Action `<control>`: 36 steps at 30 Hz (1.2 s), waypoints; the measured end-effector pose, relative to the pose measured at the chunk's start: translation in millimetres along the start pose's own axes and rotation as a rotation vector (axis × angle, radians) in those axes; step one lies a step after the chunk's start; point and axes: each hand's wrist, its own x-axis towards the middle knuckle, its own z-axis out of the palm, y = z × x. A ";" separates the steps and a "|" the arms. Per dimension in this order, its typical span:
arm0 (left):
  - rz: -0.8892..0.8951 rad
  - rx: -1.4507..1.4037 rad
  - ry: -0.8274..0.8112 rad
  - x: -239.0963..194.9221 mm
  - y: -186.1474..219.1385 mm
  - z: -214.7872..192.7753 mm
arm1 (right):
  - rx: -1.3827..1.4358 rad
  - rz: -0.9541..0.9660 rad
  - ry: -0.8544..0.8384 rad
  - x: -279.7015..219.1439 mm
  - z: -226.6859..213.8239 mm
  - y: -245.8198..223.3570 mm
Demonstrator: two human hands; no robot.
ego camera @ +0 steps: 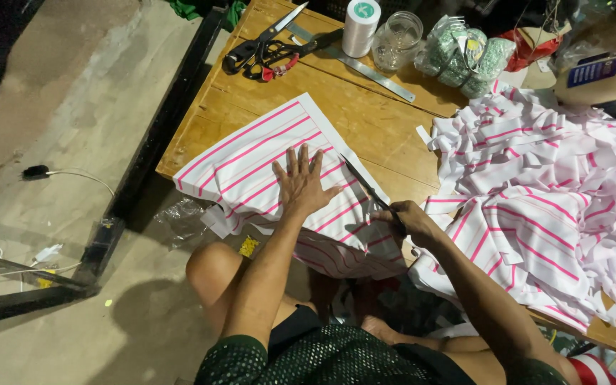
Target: The person sits on the floor at a wooden table and uses scissors to cut a piece of white fabric with pink stripes into strips. They repeatedly fold the fabric and cut along the edges, placing the cut pieces into a pile on the right side of the table.
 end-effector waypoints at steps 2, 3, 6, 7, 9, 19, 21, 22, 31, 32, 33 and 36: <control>-0.001 -0.001 -0.006 -0.6 0.4 -2.1 | 0.009 -0.026 -0.036 37.4 -4.0 25.7; -0.001 -0.001 -0.014 -0.8 0.3 -3.0 | 0.020 -0.049 -0.073 56.4 -5.8 38.4; 0.005 0.009 -0.005 -1.4 0.1 -3.2 | 0.039 -0.042 -0.060 44.0 4.1 17.8; 0.003 0.008 -0.006 -2.4 -0.1 -4.5 | 0.038 -0.041 -0.062 43.7 5.1 17.5; 0.009 -0.019 0.001 -4.2 0.3 -6.8 | 0.051 -0.060 -0.051 42.9 6.4 17.3; -0.001 -0.012 -0.015 -2.3 0.7 -7.3 | -0.001 -0.074 -0.071 60.9 5.1 19.7; -0.002 -0.013 -0.026 -4.1 1.8 -10.4 | 0.031 -0.067 -0.050 40.8 15.3 -16.4; -0.001 -0.010 -0.027 -3.7 2.0 -10.1 | 0.034 -0.067 -0.050 44.5 16.4 -15.9; -0.012 -0.029 -0.036 -2.3 1.8 -11.8 | -0.189 -0.199 -0.130 82.1 5.7 10.2; -0.009 -0.025 -0.038 -3.2 1.7 -13.0 | -0.171 -0.200 -0.137 81.4 6.0 9.3; -0.005 -0.022 -0.040 -4.2 1.8 -14.3 | -0.154 -0.201 -0.143 80.7 6.2 8.5; -0.007 -0.027 -0.056 -2.2 1.3 -12.1 | -0.183 -0.218 -0.182 81.8 11.8 -9.3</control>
